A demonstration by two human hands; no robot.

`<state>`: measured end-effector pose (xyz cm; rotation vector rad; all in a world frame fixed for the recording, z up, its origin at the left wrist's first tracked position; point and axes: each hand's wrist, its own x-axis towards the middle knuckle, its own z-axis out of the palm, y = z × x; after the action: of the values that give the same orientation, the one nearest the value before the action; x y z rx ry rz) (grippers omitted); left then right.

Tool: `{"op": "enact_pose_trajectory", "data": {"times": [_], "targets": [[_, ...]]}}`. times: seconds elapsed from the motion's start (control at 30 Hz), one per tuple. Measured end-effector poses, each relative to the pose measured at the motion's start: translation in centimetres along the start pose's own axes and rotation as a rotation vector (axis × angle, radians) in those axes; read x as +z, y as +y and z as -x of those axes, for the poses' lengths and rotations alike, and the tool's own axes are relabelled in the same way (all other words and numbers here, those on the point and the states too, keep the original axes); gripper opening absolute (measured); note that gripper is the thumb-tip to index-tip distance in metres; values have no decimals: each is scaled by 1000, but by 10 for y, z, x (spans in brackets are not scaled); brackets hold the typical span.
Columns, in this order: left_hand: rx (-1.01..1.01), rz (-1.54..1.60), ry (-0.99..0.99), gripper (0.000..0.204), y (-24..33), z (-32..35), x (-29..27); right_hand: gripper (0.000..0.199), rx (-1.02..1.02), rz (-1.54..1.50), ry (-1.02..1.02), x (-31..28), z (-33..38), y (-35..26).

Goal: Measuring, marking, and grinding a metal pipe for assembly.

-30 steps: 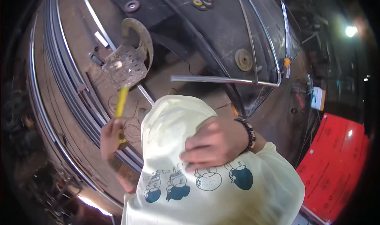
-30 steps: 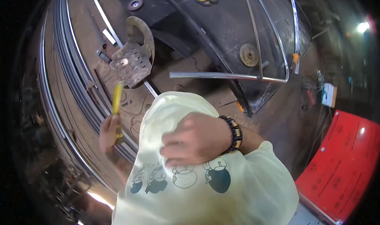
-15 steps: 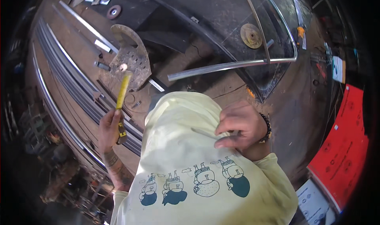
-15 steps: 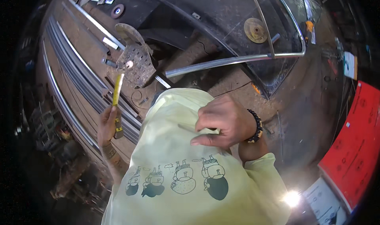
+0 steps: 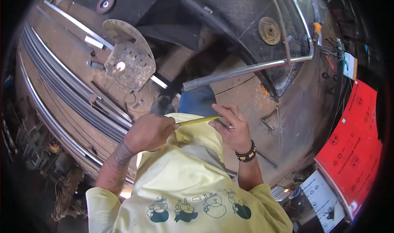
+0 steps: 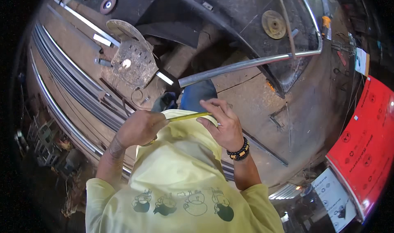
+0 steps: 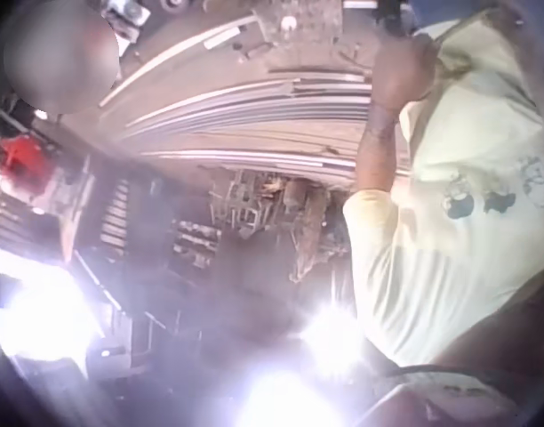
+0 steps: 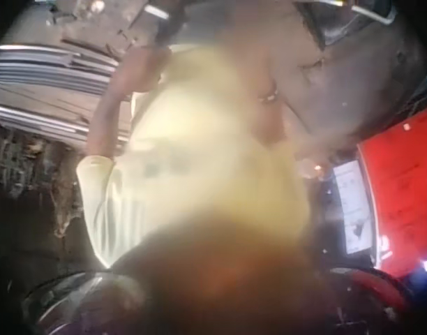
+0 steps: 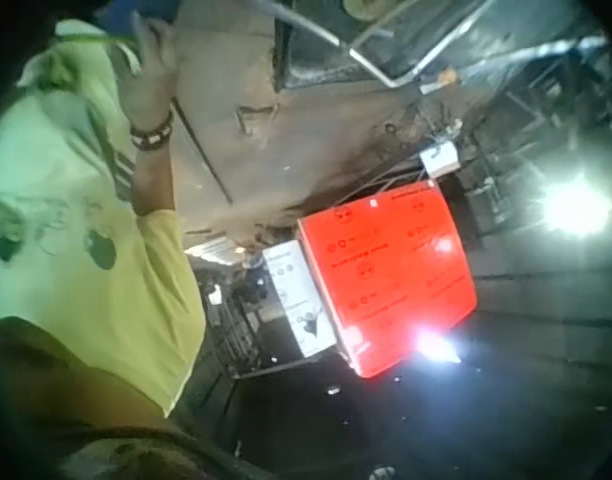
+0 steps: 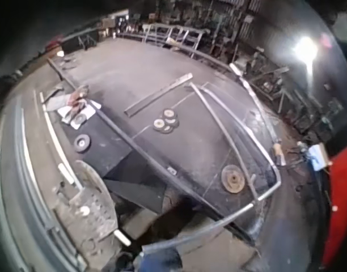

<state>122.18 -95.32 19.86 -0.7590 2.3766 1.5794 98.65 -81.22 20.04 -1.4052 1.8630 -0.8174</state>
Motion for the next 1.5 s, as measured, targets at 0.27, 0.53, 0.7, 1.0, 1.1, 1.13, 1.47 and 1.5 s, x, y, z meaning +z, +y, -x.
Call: {"op": "enact_pose_trajectory", "data": {"times": [0.27,0.53,0.7,1.0,1.1,1.13,1.47,1.5], "targets": [[-239,174,-136,27,-43,-71,4,15,239,-124,-298,11,-70,80],[-586,257,-329,36,-83,-107,-8,19,332,91,-407,28,-112,101],[-540,399,-391,44,-101,-122,-13,21,324,148,-402,32,-126,108],[-714,713,-617,45,-108,-136,-14,24,346,158,-452,27,-138,113],[-754,783,-660,47,-111,-137,-9,25,340,153,-484,26,-140,114],[-753,789,-679,47,-111,-137,-8,25,339,153,-486,26,-141,115],[-695,741,-680,53,-120,-136,-7,26,320,124,-564,25,-152,120],[-680,736,-662,53,-121,-136,-5,26,338,116,-576,25,-154,122]]}}
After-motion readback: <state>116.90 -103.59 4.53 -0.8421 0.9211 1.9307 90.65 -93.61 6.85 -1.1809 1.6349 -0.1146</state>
